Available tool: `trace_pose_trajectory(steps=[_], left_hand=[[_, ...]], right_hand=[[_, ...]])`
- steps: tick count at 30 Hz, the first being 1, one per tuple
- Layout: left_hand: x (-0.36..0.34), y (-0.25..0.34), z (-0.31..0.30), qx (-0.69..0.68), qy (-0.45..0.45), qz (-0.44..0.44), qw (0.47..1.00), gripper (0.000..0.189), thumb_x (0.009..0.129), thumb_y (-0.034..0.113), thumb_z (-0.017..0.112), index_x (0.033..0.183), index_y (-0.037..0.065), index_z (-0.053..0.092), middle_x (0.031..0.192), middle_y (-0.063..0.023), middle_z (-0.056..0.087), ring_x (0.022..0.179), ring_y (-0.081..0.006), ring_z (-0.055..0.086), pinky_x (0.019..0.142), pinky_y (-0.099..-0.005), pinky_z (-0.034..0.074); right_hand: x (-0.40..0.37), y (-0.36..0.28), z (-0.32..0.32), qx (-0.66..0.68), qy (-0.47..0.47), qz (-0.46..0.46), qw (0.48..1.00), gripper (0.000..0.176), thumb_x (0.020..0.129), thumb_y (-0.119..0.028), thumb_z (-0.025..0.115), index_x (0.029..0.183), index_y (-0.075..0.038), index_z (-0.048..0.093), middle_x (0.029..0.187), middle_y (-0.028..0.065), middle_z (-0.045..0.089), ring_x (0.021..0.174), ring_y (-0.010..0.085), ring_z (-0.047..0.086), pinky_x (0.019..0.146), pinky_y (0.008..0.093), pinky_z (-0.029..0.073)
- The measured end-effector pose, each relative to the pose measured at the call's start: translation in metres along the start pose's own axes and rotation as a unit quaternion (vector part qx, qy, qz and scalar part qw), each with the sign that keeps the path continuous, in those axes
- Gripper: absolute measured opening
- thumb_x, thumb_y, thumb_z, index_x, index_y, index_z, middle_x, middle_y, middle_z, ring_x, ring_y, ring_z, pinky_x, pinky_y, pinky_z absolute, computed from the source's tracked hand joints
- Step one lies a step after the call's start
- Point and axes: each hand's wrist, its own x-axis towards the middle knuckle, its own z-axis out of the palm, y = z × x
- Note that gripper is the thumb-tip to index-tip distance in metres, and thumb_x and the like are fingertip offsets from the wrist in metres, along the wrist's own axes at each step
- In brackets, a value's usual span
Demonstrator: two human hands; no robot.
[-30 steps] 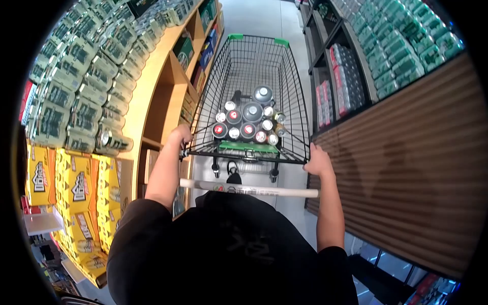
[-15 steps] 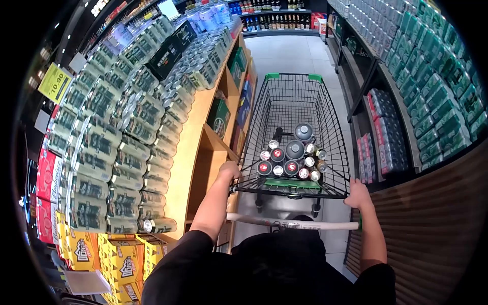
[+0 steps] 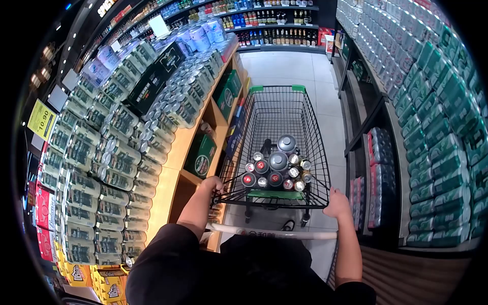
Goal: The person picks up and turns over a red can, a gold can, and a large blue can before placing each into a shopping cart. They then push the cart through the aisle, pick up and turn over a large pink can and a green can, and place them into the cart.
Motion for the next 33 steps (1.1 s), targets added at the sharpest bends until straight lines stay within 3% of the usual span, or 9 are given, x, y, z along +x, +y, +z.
trace_pose_trajectory(steps=[2, 5, 8, 12, 17, 21, 24, 29, 33], left_hand=[[0.003, 0.021, -0.018, 0.022, 0.044, -0.046, 0.998, 0.022, 0.068, 0.022, 0.083, 0.085, 0.009, 0.077, 0.089, -0.0013, 0.074, 0.082, -0.0151, 0.070, 0.072, -0.0353, 0.055], [0.006, 0.042, -0.042, 0.036, 0.137, -0.025, 0.990, 0.037, 0.061, 0.021, 0.086, 0.094, 0.008, 0.077, 0.106, -0.0058, 0.073, 0.099, -0.0201, 0.070, 0.080, -0.0374, 0.056], [0.023, 0.064, -0.071, 0.059, 0.154, -0.014, 0.986, 0.044, 0.060, 0.021, 0.087, 0.101, 0.009, 0.076, 0.112, -0.0074, 0.072, 0.104, -0.0232, 0.069, 0.081, -0.0377, 0.057], [0.053, 0.090, -0.116, 0.073, 0.154, -0.016, 0.985, 0.034, 0.064, 0.019, 0.084, 0.096, 0.010, 0.077, 0.107, -0.0071, 0.073, 0.100, -0.0211, 0.070, 0.080, -0.0376, 0.056], [0.140, 0.119, -0.186, 0.136, 0.040, 0.031, 0.989, 0.022, 0.069, 0.021, 0.081, 0.089, 0.012, 0.078, 0.098, -0.0056, 0.074, 0.091, -0.0205, 0.071, 0.077, -0.0368, 0.055], [0.103, 0.155, -0.254, 0.140, 0.034, 0.056, 0.988, 0.024, 0.073, 0.021, 0.074, 0.095, 0.013, 0.077, 0.105, -0.0087, 0.073, 0.101, -0.0242, 0.069, 0.085, -0.0398, 0.054], [0.144, 0.171, -0.294, 0.093, 0.208, 0.115, 0.967, 0.030, 0.077, 0.020, 0.065, 0.104, 0.009, 0.075, 0.114, -0.0133, 0.070, 0.109, -0.0277, 0.066, 0.091, -0.0402, 0.052], [0.206, 0.204, -0.354, 0.055, 0.158, 0.118, 0.979, 0.035, 0.078, 0.016, 0.058, 0.108, 0.003, 0.072, 0.117, -0.0169, 0.068, 0.113, -0.0295, 0.064, 0.094, -0.0377, 0.051], [0.196, 0.228, -0.401, 0.025, 0.171, 0.122, 0.977, 0.035, 0.078, 0.016, 0.058, 0.107, 0.003, 0.072, 0.115, -0.0177, 0.068, 0.110, -0.0304, 0.065, 0.093, -0.0378, 0.052]], right_hand=[[0.024, 0.004, -0.013, -0.001, 0.003, -0.016, 1.000, 0.085, 0.057, -0.017, 0.070, 0.134, 0.010, 0.044, 0.116, 0.0267, 0.059, 0.105, 0.0407, 0.061, 0.091, 0.0411, 0.052], [0.064, 0.006, -0.031, -0.032, -0.009, -0.014, 0.999, 0.082, 0.057, -0.016, 0.069, 0.131, 0.010, 0.046, 0.112, 0.0264, 0.061, 0.100, 0.0414, 0.063, 0.089, 0.0434, 0.053], [0.097, 0.006, -0.046, -0.048, -0.001, -0.028, 0.998, 0.081, 0.057, -0.017, 0.068, 0.129, 0.010, 0.046, 0.110, 0.0267, 0.061, 0.099, 0.0432, 0.063, 0.088, 0.0447, 0.053], [0.153, 0.008, -0.062, -0.042, -0.022, -0.021, 0.999, 0.084, 0.056, -0.018, 0.068, 0.131, 0.010, 0.044, 0.110, 0.0281, 0.061, 0.100, 0.0443, 0.062, 0.088, 0.0447, 0.053], [0.218, 0.004, -0.080, -0.017, -0.003, -0.028, 0.999, 0.081, 0.055, -0.019, 0.068, 0.128, 0.010, 0.047, 0.110, 0.0296, 0.061, 0.101, 0.0445, 0.061, 0.090, 0.0439, 0.052], [0.275, -0.005, -0.096, -0.024, -0.040, 0.031, 0.998, 0.093, 0.054, -0.025, 0.081, 0.134, 0.007, 0.045, 0.126, 0.0297, 0.056, 0.113, 0.0423, 0.058, 0.098, 0.0423, 0.049], [0.329, -0.018, -0.115, -0.032, -0.013, 0.022, 0.999, 0.086, 0.056, -0.024, 0.077, 0.131, 0.006, 0.046, 0.118, 0.0291, 0.059, 0.107, 0.0439, 0.060, 0.095, 0.0433, 0.051], [0.390, -0.017, -0.133, -0.029, -0.008, 0.020, 0.999, 0.083, 0.056, -0.022, 0.076, 0.129, 0.007, 0.048, 0.115, 0.0304, 0.059, 0.104, 0.0443, 0.061, 0.092, 0.0438, 0.052], [0.440, -0.015, -0.144, -0.029, 0.012, 0.014, 0.999, 0.082, 0.056, -0.023, 0.076, 0.127, 0.008, 0.047, 0.111, 0.0297, 0.060, 0.103, 0.0442, 0.061, 0.092, 0.0440, 0.052]])
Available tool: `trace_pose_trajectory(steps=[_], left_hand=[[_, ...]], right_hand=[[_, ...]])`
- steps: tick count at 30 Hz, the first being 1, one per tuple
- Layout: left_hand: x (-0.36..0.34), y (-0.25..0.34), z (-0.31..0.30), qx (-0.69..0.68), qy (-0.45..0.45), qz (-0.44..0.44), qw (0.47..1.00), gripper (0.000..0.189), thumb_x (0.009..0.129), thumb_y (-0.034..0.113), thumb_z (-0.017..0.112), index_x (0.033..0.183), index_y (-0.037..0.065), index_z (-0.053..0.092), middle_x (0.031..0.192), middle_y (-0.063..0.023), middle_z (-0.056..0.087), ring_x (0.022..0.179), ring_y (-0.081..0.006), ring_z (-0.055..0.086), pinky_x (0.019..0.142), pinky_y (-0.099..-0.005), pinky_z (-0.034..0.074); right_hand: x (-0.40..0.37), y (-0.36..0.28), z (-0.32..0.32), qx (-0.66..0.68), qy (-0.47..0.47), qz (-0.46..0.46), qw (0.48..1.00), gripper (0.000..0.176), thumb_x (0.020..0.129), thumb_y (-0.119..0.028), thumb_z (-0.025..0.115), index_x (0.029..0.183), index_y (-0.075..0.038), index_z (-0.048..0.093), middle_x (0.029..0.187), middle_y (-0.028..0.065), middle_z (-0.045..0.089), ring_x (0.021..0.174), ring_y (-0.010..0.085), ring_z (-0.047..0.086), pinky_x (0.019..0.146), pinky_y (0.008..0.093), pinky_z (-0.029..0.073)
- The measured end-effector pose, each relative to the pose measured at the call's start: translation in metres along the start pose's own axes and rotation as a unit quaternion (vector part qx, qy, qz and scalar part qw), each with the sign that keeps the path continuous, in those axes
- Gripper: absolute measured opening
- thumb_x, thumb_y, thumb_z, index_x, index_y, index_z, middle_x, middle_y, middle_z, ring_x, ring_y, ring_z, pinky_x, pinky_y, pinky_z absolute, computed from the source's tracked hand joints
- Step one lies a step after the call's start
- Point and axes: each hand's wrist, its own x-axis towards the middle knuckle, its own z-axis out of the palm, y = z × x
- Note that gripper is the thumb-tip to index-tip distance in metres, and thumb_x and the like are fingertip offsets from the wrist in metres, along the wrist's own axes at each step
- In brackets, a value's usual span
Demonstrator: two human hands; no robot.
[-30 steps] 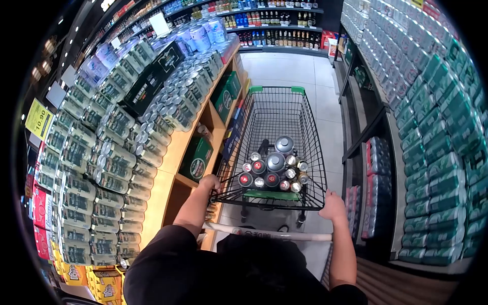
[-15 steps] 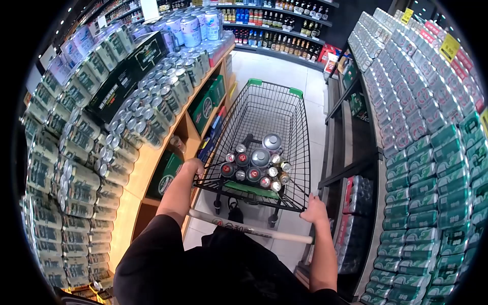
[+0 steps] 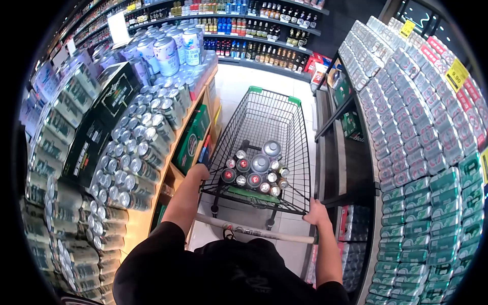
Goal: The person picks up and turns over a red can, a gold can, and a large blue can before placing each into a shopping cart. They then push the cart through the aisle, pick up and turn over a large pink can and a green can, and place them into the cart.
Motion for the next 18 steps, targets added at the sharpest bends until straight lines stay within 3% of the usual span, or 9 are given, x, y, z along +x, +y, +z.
trace_pose_trajectory(steps=[4, 7, 10, 14, 15, 16, 18], left_hand=[[0.020, 0.021, -0.034, 0.003, 0.037, 0.006, 0.999, 0.035, 0.077, 0.016, 0.058, 0.107, 0.001, 0.072, 0.114, -0.0191, 0.068, 0.109, -0.0327, 0.065, 0.092, -0.0376, 0.052], [0.036, 0.036, -0.063, 0.020, 0.008, 0.016, 1.000, 0.036, 0.077, 0.017, 0.059, 0.106, 0.001, 0.071, 0.114, -0.0202, 0.068, 0.108, -0.0337, 0.065, 0.092, -0.0381, 0.052], [0.077, 0.044, -0.072, 0.009, 0.018, -0.024, 1.000, 0.035, 0.077, 0.018, 0.060, 0.105, 0.000, 0.072, 0.113, -0.0215, 0.068, 0.108, -0.0340, 0.065, 0.094, -0.0387, 0.051], [0.112, 0.050, -0.085, -0.030, 0.064, -0.052, 0.996, 0.045, 0.077, 0.018, 0.062, 0.118, 0.000, 0.065, 0.119, -0.0231, 0.065, 0.114, -0.0358, 0.061, 0.097, -0.0394, 0.049], [0.114, 0.055, -0.091, -0.018, 0.124, -0.019, 0.992, 0.057, 0.078, 0.018, 0.062, 0.131, 0.002, 0.056, 0.118, -0.0230, 0.065, 0.117, -0.0369, 0.059, 0.099, -0.0404, 0.048], [0.124, 0.060, -0.098, -0.008, 0.142, 0.002, 0.990, 0.054, 0.079, 0.020, 0.062, 0.130, 0.003, 0.054, 0.114, -0.0253, 0.065, 0.112, -0.0395, 0.061, 0.096, -0.0436, 0.050], [0.156, 0.068, -0.095, -0.160, 0.297, 0.052, 0.940, 0.054, 0.077, 0.033, 0.072, 0.116, 0.001, 0.053, 0.103, -0.0309, 0.065, 0.098, -0.0468, 0.063, 0.084, -0.0504, 0.053]], right_hand=[[0.052, -0.001, -0.022, -0.017, -0.026, 0.014, 0.999, 0.081, 0.057, -0.023, 0.076, 0.127, 0.007, 0.048, 0.112, 0.0292, 0.060, 0.103, 0.0442, 0.061, 0.092, 0.0444, 0.052], [0.092, 0.006, -0.033, -0.012, -0.021, 0.006, 1.000, 0.078, 0.058, -0.022, 0.076, 0.126, 0.004, 0.049, 0.113, 0.0283, 0.059, 0.104, 0.0444, 0.060, 0.093, 0.0443, 0.051], [0.136, 0.016, -0.045, -0.009, -0.023, -0.004, 1.000, 0.079, 0.059, -0.021, 0.075, 0.129, 0.004, 0.047, 0.115, 0.0280, 0.059, 0.104, 0.0443, 0.060, 0.093, 0.0439, 0.051], [0.188, 0.023, -0.063, 0.000, -0.029, -0.017, 0.999, 0.082, 0.056, -0.018, 0.077, 0.129, 0.006, 0.047, 0.114, 0.0273, 0.059, 0.101, 0.0432, 0.061, 0.090, 0.0437, 0.053], [0.201, 0.026, -0.066, -0.009, -0.017, -0.033, 0.999, 0.084, 0.056, -0.018, 0.078, 0.130, 0.006, 0.047, 0.113, 0.0271, 0.060, 0.101, 0.0429, 0.062, 0.090, 0.0435, 0.053], [0.214, 0.030, -0.065, -0.016, -0.008, -0.046, 0.999, 0.085, 0.055, -0.017, 0.079, 0.130, 0.006, 0.047, 0.113, 0.0269, 0.060, 0.101, 0.0426, 0.062, 0.089, 0.0434, 0.053], [0.239, 0.034, -0.070, -0.001, -0.040, -0.047, 0.998, 0.095, 0.054, -0.022, 0.083, 0.134, 0.008, 0.044, 0.111, 0.0259, 0.061, 0.101, 0.0418, 0.062, 0.089, 0.0435, 0.052]])
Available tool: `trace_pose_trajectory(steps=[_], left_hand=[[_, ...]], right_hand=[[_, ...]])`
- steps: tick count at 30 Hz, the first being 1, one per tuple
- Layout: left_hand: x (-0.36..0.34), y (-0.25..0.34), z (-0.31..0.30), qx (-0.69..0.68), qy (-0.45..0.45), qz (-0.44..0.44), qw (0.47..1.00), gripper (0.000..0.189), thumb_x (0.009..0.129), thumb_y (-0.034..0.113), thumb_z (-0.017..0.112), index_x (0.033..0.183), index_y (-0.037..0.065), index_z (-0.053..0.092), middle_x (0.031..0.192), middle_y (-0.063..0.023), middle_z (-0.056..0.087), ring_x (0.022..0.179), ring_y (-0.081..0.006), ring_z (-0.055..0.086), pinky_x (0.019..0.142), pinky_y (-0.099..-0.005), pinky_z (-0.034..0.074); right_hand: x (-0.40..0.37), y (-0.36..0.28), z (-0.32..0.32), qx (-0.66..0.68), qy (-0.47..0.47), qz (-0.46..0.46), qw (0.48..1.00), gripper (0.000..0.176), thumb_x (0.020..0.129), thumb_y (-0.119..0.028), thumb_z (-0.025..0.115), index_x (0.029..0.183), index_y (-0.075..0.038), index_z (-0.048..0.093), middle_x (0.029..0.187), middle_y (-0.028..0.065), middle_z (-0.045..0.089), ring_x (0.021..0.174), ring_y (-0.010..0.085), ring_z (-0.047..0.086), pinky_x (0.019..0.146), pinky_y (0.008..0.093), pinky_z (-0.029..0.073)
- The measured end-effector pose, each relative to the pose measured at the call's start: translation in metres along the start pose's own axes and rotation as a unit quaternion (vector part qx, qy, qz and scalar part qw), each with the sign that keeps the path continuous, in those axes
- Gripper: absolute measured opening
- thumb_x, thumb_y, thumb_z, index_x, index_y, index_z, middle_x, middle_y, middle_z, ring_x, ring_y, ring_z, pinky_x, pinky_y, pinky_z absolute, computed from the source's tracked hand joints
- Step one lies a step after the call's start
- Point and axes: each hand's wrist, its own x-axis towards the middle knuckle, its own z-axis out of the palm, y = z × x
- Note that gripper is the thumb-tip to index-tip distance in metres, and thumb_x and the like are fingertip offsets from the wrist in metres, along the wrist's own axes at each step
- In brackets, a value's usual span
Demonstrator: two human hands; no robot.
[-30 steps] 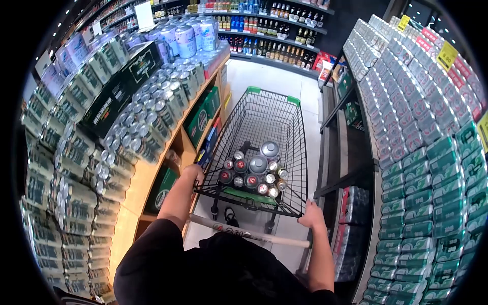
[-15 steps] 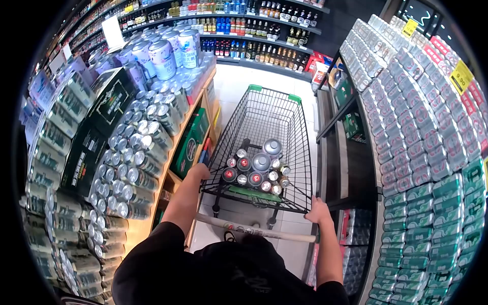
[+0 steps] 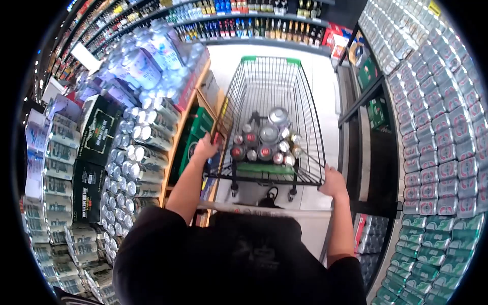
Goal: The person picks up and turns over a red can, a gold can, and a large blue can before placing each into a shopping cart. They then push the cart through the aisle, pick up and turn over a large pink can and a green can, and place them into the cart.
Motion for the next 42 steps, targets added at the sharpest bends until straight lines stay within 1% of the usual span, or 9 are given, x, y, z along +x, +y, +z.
trace_pose_trajectory(steps=[6, 9, 12, 16, 22, 26, 29, 33, 42], left_hand=[[0.044, 0.020, -0.001, 0.008, -0.094, 0.023, 0.995, 0.079, 0.075, 0.039, 0.078, 0.122, -0.008, 0.036, 0.120, -0.0391, 0.053, 0.113, -0.0467, 0.057, 0.094, -0.0455, 0.048], [0.060, 0.017, -0.003, 0.003, -0.092, 0.036, 0.995, 0.089, 0.075, 0.040, 0.078, 0.130, -0.010, 0.029, 0.122, -0.0389, 0.053, 0.114, -0.0473, 0.056, 0.095, -0.0450, 0.048], [0.072, 0.025, -0.007, 0.009, -0.100, 0.016, 0.995, 0.085, 0.076, 0.037, 0.077, 0.129, -0.010, 0.030, 0.121, -0.0370, 0.054, 0.115, -0.0460, 0.056, 0.093, -0.0446, 0.049], [0.093, 0.006, 0.011, -0.026, -0.097, 0.018, 0.995, 0.080, 0.076, 0.029, 0.078, 0.128, -0.011, 0.032, 0.124, -0.0323, 0.056, 0.117, -0.0422, 0.056, 0.096, -0.0423, 0.049], [0.089, 0.044, -0.022, 0.042, -0.110, -0.004, 0.993, 0.092, 0.077, 0.029, 0.078, 0.140, -0.012, 0.025, 0.139, -0.0334, 0.042, 0.126, -0.0408, 0.050, 0.105, -0.0405, 0.043], [0.092, 0.040, -0.023, 0.018, -0.107, -0.020, 0.994, 0.100, 0.078, 0.034, 0.077, 0.143, -0.016, 0.019, 0.142, -0.0385, 0.034, 0.136, -0.0416, 0.038, 0.111, -0.0355, 0.037], [0.092, 0.037, -0.021, 0.021, -0.090, -0.017, 0.996, 0.072, 0.078, 0.030, 0.079, 0.124, -0.006, 0.036, 0.121, -0.0293, 0.052, 0.105, -0.0428, 0.062, 0.088, -0.0448, 0.053], [0.094, 0.038, -0.025, 0.020, -0.096, -0.036, 0.995, 0.067, 0.078, 0.026, 0.078, 0.121, -0.004, 0.037, 0.116, -0.0269, 0.055, 0.094, -0.0424, 0.065, 0.080, -0.0451, 0.055], [0.105, 0.044, -0.038, 0.006, -0.135, -0.069, 0.988, 0.073, 0.077, 0.025, 0.079, 0.126, -0.005, 0.035, 0.118, -0.0259, 0.053, 0.093, -0.0415, 0.065, 0.078, -0.0449, 0.055]], right_hand=[[0.050, -0.009, -0.050, -0.010, -0.143, -0.002, 0.990, 0.119, 0.062, -0.054, 0.079, 0.144, 0.014, 0.027, 0.138, 0.0306, 0.044, 0.121, 0.0419, 0.052, 0.103, 0.0390, 0.044], [0.096, 0.006, -0.067, -0.007, -0.278, -0.026, 0.960, 0.120, 0.062, -0.070, 0.073, 0.138, 0.016, 0.036, 0.124, 0.0322, 0.056, 0.113, 0.0427, 0.057, 0.099, 0.0416, 0.045], [0.153, -0.018, -0.110, -0.125, -0.214, -0.004, 0.969, 0.069, 0.075, -0.062, 0.068, 0.104, 0.001, 0.068, 0.099, 0.0219, 0.069, 0.094, 0.0358, 0.066, 0.083, 0.0418, 0.052], [0.245, -0.062, -0.130, 0.058, -0.017, -0.071, 0.996, 0.045, 0.075, -0.035, 0.077, 0.106, -0.004, 0.067, 0.091, 0.0168, 0.070, 0.088, 0.0324, 0.068, 0.079, 0.0398, 0.053], [0.393, -0.120, -0.045, -0.071, -0.022, -0.226, 0.971, 0.082, 0.068, -0.015, 0.079, 0.142, -0.025, 0.046, 0.155, 0.0166, 0.027, 0.139, 0.0405, 0.031, 0.114, 0.0489, 0.033], [0.451, -0.147, -0.009, -0.193, -0.102, -0.155, 0.963, 0.105, 0.061, -0.022, 0.087, 0.150, -0.032, 0.032, 0.159, 0.0149, 0.016, 0.142, 0.0444, 0.024, 0.112, 0.0606, 0.030], [0.483, -0.143, 0.011, -0.208, -0.131, -0.110, 0.963, 0.115, 0.057, -0.025, 0.090, 0.152, -0.034, 0.026, 0.159, 0.0154, 0.015, 0.142, 0.0435, 0.025, 0.110, 0.0652, 0.030], [0.484, -0.151, 0.012, -0.227, -0.132, -0.137, 0.955, 0.114, 0.059, -0.023, 0.089, 0.152, -0.028, 0.024, 0.155, 0.0165, 0.021, 0.138, 0.0394, 0.031, 0.106, 0.0473, 0.045], [0.499, -0.151, 0.004, -0.157, -0.111, -0.147, 0.970, 0.104, 0.055, -0.020, 0.085, 0.146, -0.022, 0.035, 0.141, 0.0210, 0.034, 0.130, 0.0415, 0.036, 0.109, 0.0451, 0.041]])
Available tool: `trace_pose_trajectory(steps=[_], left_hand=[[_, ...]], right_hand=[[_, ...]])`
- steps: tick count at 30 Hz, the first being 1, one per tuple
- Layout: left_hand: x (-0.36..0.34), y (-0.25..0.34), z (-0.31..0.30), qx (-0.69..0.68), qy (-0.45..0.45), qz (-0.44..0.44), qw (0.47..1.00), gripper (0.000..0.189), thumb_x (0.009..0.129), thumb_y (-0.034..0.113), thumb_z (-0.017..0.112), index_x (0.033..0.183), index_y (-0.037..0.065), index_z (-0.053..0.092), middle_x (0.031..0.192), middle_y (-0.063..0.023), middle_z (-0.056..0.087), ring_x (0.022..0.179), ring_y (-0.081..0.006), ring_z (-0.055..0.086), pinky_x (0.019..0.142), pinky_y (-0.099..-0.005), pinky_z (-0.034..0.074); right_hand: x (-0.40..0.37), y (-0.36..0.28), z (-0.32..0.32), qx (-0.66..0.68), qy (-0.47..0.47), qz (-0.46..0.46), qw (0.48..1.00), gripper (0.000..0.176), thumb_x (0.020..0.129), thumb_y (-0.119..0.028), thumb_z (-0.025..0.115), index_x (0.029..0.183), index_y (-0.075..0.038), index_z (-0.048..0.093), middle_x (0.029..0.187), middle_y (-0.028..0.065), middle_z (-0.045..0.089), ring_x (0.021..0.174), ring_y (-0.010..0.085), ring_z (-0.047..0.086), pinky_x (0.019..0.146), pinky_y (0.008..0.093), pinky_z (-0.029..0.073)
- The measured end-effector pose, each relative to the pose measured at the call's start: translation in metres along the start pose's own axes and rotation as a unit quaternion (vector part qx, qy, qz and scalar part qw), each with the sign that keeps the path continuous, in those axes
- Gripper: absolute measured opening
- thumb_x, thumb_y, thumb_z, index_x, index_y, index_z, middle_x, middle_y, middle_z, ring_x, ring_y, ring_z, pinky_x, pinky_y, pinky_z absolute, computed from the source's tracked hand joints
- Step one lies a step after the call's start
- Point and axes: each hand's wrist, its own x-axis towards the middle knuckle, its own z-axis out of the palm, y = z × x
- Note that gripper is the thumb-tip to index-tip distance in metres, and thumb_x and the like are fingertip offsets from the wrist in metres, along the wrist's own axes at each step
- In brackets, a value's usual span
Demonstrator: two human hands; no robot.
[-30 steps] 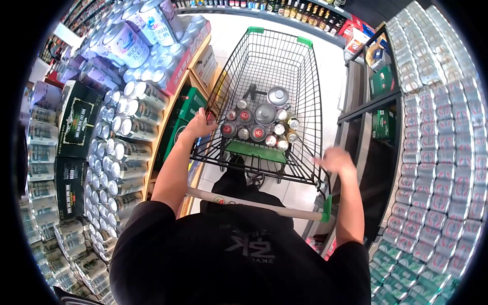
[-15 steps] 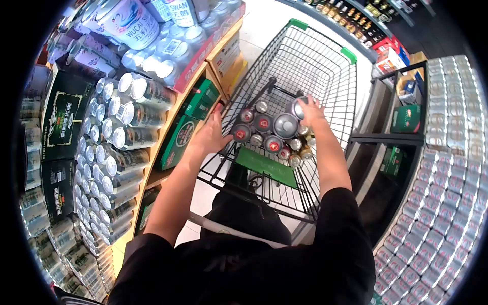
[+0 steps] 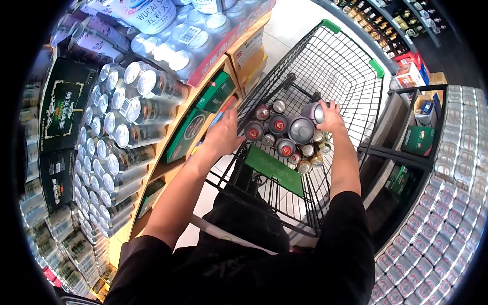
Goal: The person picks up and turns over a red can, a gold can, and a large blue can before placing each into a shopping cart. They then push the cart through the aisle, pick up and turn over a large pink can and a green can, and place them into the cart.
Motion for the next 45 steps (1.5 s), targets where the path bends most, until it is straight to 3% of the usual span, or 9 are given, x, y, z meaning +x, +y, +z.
trace_pose_trajectory(steps=[13, 21, 26, 31, 34, 36, 37, 41, 45], left_hand=[[0.009, 0.006, -0.013, -0.046, -0.080, -0.030, 0.995, 0.084, 0.076, 0.036, 0.078, 0.130, -0.008, 0.032, 0.135, -0.0343, 0.044, 0.112, -0.0437, 0.058, 0.093, -0.0440, 0.051], [0.004, 0.044, -0.017, -0.196, 0.160, 0.172, 0.952, 0.091, 0.085, 0.039, 0.071, 0.149, -0.002, 0.022, 0.148, -0.0275, 0.034, 0.136, -0.0380, 0.039, 0.112, -0.0436, 0.032], [-0.054, 0.156, -0.013, -0.816, -0.162, 0.259, 0.490, 0.085, 0.093, 0.053, 0.057, 0.155, 0.012, 0.014, 0.155, -0.0195, 0.026, 0.143, -0.0353, 0.028, 0.115, -0.0494, 0.026], [-0.162, 0.206, -0.041, -0.913, -0.211, 0.119, 0.328, 0.059, 0.093, 0.047, 0.042, 0.137, 0.008, 0.049, 0.132, -0.0139, 0.056, 0.121, -0.0335, 0.054, 0.103, -0.0511, 0.043], [-0.181, 0.193, -0.030, -0.907, -0.294, 0.104, 0.284, 0.059, 0.091, 0.050, 0.042, 0.132, 0.009, 0.054, 0.128, -0.0138, 0.059, 0.118, -0.0338, 0.057, 0.100, -0.0524, 0.045], [-0.183, 0.182, -0.010, -0.911, -0.364, 0.135, 0.136, 0.058, 0.092, 0.049, 0.041, 0.132, 0.010, 0.054, 0.129, -0.0135, 0.059, 0.118, -0.0335, 0.056, 0.100, -0.0527, 0.045], [-0.203, 0.193, -0.031, -0.910, -0.253, 0.001, 0.329, 0.059, 0.094, 0.050, 0.040, 0.135, 0.010, 0.052, 0.131, -0.0129, 0.058, 0.119, -0.0328, 0.056, 0.101, -0.0522, 0.044], [-0.220, 0.189, -0.025, -0.877, -0.336, 0.074, 0.336, 0.062, 0.096, 0.052, 0.036, 0.139, 0.009, 0.048, 0.136, -0.0140, 0.055, 0.123, -0.0326, 0.054, 0.104, -0.0521, 0.042], [-0.245, 0.190, -0.047, -0.855, -0.355, 0.111, 0.361, 0.063, 0.098, 0.049, 0.033, 0.140, 0.004, 0.046, 0.137, -0.0163, 0.054, 0.123, -0.0339, 0.054, 0.106, -0.0516, 0.040]], right_hand=[[-0.089, -0.009, -0.130, -0.033, 0.076, -0.083, 0.993, 0.100, 0.057, -0.022, 0.086, 0.144, -0.019, 0.038, 0.140, 0.0214, 0.034, 0.132, 0.0412, 0.035, 0.108, 0.0455, 0.043], [-0.299, -0.057, -0.306, 0.005, 0.200, -0.218, 0.955, 0.091, 0.055, -0.022, 0.081, 0.139, -0.010, 0.048, 0.122, 0.0188, 0.051, 0.116, 0.0364, 0.051, 0.101, 0.0428, 0.044], [-0.410, -0.074, -0.387, 0.125, 0.170, -0.219, 0.953, 0.087, 0.054, -0.016, 0.079, 0.137, -0.009, 0.052, 0.112, 0.0107, 0.060, 0.103, 0.0236, 0.059, 0.091, 0.0341, 0.049], [-0.447, -0.104, -0.389, 0.105, 0.141, -0.139, 0.974, 0.085, 0.056, -0.025, 0.080, 0.137, -0.016, 0.053, 0.112, 0.0097, 0.062, 0.102, 0.0207, 0.058, 0.088, 0.0338, 0.048], [-0.448, -0.085, -0.373, 0.188, 0.092, -0.183, 0.961, 0.071, 0.081, -0.046, 0.069, 0.139, -0.011, 0.048, 0.112, 0.0084, 0.061, 0.099, 0.0178, 0.059, 0.085, 0.0313, 0.049], [-0.422, -0.041, -0.336, 0.370, 0.141, -0.331, 0.857, 0.082, 0.084, -0.054, 0.068, 0.143, -0.003, 0.043, 0.128, 0.0112, 0.058, 0.113, 0.0199, 0.057, 0.094, 0.0327, 0.046], [-0.402, -0.017, -0.308, 0.483, 0.154, -0.407, 0.760, 0.083, 0.085, -0.050, 0.070, 0.146, -0.001, 0.040, 0.133, 0.0116, 0.056, 0.117, 0.0202, 0.056, 0.100, 0.0354, 0.044], [-0.342, -0.010, -0.201, 0.680, 0.081, -0.487, 0.542, 0.117, 0.059, -0.064, 0.082, 0.146, -0.002, 0.036, 0.143, 0.0156, 0.047, 0.125, 0.0304, 0.052, 0.107, 0.0455, 0.041], [-0.344, -0.100, -0.154, 0.779, 0.053, -0.555, 0.288, 0.104, 0.068, -0.065, 0.074, 0.143, -0.001, 0.041, 0.142, 0.0148, 0.049, 0.126, 0.0333, 0.050, 0.107, 0.0502, 0.041]])
